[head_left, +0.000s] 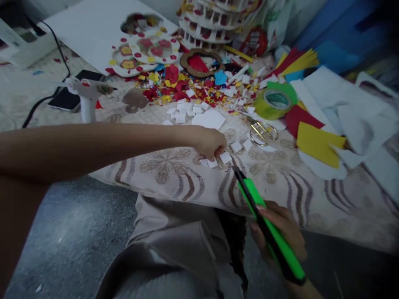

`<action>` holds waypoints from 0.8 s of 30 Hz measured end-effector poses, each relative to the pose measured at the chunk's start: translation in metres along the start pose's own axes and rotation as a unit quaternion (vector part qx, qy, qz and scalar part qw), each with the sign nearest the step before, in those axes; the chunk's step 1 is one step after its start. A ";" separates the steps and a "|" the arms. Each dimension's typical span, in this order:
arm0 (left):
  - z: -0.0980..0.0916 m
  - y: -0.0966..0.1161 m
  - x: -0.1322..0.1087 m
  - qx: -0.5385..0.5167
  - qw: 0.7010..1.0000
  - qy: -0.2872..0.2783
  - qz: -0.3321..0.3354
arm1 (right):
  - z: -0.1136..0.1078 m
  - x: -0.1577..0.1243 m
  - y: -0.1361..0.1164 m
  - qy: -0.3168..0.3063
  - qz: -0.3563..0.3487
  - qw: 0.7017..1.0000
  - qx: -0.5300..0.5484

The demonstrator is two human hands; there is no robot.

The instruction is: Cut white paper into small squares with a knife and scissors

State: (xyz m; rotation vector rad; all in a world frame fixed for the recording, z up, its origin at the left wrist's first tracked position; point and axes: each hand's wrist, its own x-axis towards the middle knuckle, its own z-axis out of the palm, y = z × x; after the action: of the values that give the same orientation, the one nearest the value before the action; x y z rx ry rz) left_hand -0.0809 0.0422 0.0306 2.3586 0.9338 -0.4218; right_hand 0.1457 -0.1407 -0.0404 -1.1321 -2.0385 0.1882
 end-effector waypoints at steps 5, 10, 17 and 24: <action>0.008 -0.002 -0.009 0.003 0.997 0.059 0.043 | -0.005 0.005 0.017 0.026 0.065 0.998 0.008; 0.011 -0.003 -0.009 0.004 0.994 0.071 0.088 | 0.001 0.015 0.020 0.021 0.088 0.995 0.031; 0.009 -0.009 -0.006 -0.024 0.993 0.056 0.105 | 0.004 0.018 0.025 0.068 0.136 0.986 0.067; 0.008 -0.011 -0.006 -0.051 0.993 0.049 0.095 | 0.004 0.020 0.023 0.114 0.230 0.962 0.094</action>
State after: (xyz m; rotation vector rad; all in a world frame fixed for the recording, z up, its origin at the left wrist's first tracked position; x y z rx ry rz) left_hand -0.0940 0.0411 0.0229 2.3635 0.7455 -0.1802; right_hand 0.1527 -0.1109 -0.0428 -1.4202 -1.4987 0.4501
